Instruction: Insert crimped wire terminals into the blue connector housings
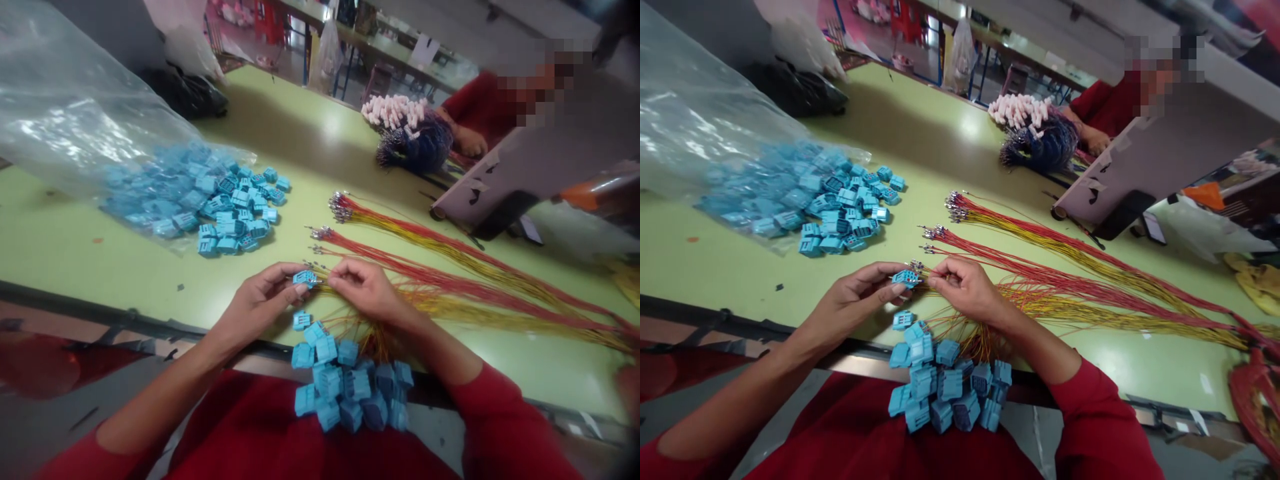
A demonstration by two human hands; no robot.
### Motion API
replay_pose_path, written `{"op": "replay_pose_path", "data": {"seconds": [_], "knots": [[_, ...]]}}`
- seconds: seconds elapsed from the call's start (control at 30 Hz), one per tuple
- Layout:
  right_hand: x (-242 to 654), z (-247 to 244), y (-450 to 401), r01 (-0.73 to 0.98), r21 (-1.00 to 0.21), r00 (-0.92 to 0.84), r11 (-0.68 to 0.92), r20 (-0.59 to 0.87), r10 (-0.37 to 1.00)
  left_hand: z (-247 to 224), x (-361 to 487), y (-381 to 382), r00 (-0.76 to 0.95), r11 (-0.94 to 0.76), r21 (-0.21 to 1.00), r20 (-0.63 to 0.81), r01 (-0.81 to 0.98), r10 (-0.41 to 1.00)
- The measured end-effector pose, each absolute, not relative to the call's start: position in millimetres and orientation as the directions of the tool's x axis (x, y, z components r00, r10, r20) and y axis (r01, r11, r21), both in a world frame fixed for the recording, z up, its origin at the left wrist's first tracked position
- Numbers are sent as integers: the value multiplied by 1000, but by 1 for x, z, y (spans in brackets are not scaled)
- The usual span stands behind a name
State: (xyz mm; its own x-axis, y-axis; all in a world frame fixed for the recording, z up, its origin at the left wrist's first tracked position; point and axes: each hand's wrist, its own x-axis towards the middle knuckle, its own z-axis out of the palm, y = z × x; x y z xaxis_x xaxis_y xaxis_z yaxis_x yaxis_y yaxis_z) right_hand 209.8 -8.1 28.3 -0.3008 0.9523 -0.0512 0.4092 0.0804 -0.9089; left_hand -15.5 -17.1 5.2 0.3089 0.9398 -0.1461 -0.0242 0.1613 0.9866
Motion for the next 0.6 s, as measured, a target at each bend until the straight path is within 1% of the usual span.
{"op": "replay_pose_path", "data": {"seconds": [0.13,0.27,0.37,0.47,0.6], "knots": [[210,29,-8,504,-845,-318,176,8,948,5,-15,-18,320,138,990,-134,10,938],[213,29,-8,545,-800,-346,251,59,936,4,-15,-19,319,116,993,-120,32,940],[215,30,-10,568,-766,-374,303,88,923,2,-16,-19,312,17,993,-53,117,949],[213,30,-11,576,-758,-384,306,80,920,3,-16,-19,289,-116,972,53,206,956],[210,27,-11,559,-772,-413,304,59,909,6,-11,-20,295,-177,957,104,231,950]]}}
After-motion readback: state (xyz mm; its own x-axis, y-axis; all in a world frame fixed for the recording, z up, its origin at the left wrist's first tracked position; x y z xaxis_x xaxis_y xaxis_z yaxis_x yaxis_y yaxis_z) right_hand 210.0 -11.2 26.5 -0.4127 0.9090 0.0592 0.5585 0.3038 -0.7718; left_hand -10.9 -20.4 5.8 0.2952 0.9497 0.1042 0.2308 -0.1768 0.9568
